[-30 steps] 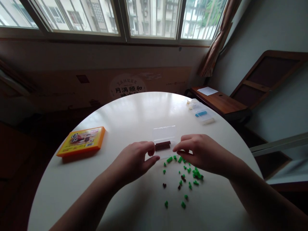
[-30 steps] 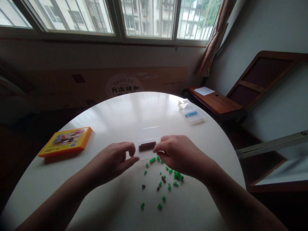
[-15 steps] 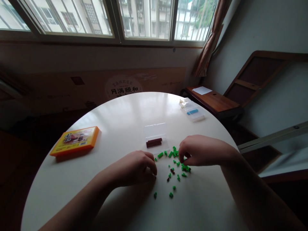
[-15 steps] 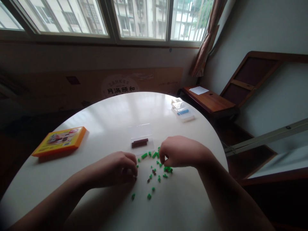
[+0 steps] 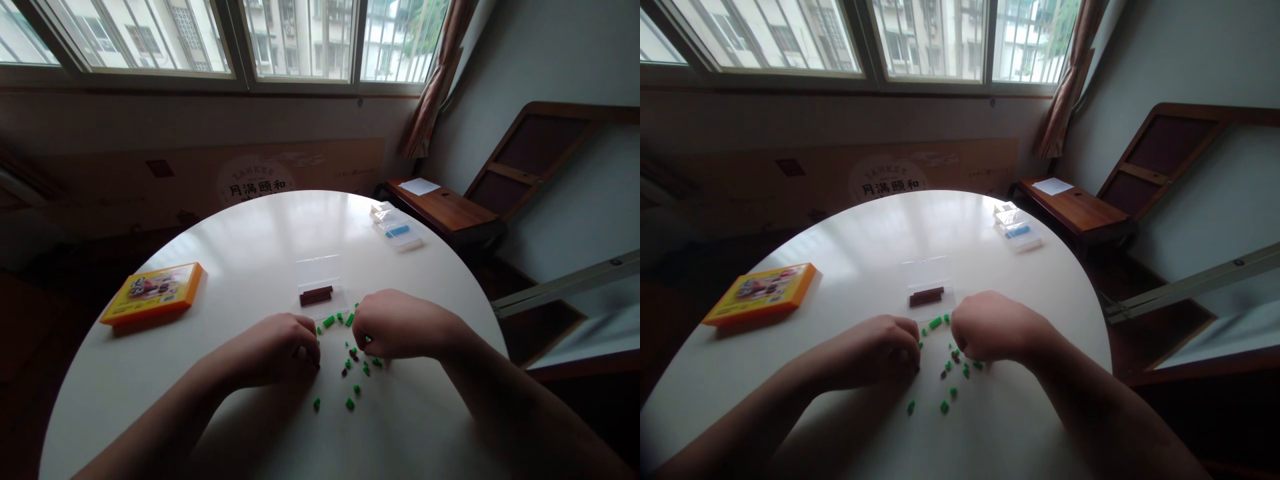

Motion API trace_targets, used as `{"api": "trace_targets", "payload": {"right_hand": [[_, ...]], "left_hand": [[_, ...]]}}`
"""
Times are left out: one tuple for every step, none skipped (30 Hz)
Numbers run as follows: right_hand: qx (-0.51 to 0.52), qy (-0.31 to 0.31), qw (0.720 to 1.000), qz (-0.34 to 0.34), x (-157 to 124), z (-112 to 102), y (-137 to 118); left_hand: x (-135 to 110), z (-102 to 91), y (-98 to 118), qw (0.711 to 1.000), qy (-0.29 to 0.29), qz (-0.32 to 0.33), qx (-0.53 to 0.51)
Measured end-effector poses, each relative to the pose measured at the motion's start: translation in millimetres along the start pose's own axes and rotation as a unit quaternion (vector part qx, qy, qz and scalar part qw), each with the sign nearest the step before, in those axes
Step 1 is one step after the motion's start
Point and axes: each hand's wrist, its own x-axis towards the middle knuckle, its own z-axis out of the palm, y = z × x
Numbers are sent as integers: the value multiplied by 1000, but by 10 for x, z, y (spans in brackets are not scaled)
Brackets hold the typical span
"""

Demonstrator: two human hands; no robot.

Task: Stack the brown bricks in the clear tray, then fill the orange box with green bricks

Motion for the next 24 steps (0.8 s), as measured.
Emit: {"api": "trace_targets", "payload": {"right_hand": [[-14, 7, 1000, -2, 11, 22, -23], [-22, 16, 1000, -5, 18, 39, -42], [-26, 22, 999, -8, 22, 51, -56], [-28, 27, 999, -11, 24, 58, -68], [-29, 31, 999, -12, 24, 62, -77], [-31, 33, 999, -11, 23, 64, -86], [-32, 34, 999, -10, 22, 66, -96], [-33, 35, 999, -9, 23, 69, -107], [-34, 36, 999, -7, 25, 75, -120], [-36, 36, 999, -5, 28, 84, -134], [-39, 36, 999, -3, 31, 93, -149], [-42, 36, 998, 1, 36, 101, -162], [-46, 37, 998, 7, 41, 108, -175], [-50, 37, 998, 16, 45, 112, -186], [-53, 37, 998, 25, 49, 113, -194], [-56, 37, 997, 33, 52, 110, -201], [-57, 37, 997, 40, 54, 106, -206], [-59, 37, 997, 43, 54, 100, -209], [-61, 37, 996, 46, 54, 95, -213], [-64, 37, 996, 46, 53, 91, -217], [-66, 36, 996, 45, 51, 89, -222], [-69, 34, 996, 43, 50, 89, -227], [-71, 31, 996, 42, 49, 91, -233], [-74, 29, 996, 41, 49, 94, -239]], "left_hand": [[-2, 2, 0, 1000, 1, 2, 0], [-4, 4, -2, 1000, 1, 5, 1], [-6, 7, -5, 1000, 2, 7, 2], [-7, 9, -9, 1000, 3, 8, 3], [-9, 11, -12, 1000, 4, 8, 4], [-10, 13, -15, 1000, 5, 7, 4], [-10, 13, -16, 1000, 7, 5, 4], [-10, 13, -15, 1000, 8, 3, 4], [-9, 12, -13, 1000, 9, 1, 4], [-7, 10, -8, 1000, 8, 1, 4], [-5, 7, -3, 1000, 6, 1, 5], [-3, 4, 3, 1000, 5, 1, 6], [0, 2, 9, 1000, 4, 1, 7], [2, 0, 12, 1000, 4, 2, 9], [3, 0, 14, 1000, 4, 2, 10], [4, 2, 13, 1000, 5, 4, 11], [4, 5, 10, 1000, 6, 5, 11], [3, 9, 5, 1000, 7, 7, 10], [2, 14, -1, 1000, 8, 8, 9], [1, 18, -6, 1000, 9, 10, 9], [1, 22, -9, 1000, 10, 11, 9], [0, 24, -12, 1000, 11, 11, 10], [-1, 25, -12, 1000, 10, 11, 11], [-1, 24, -12, 1000, 10, 10, 12]]}}
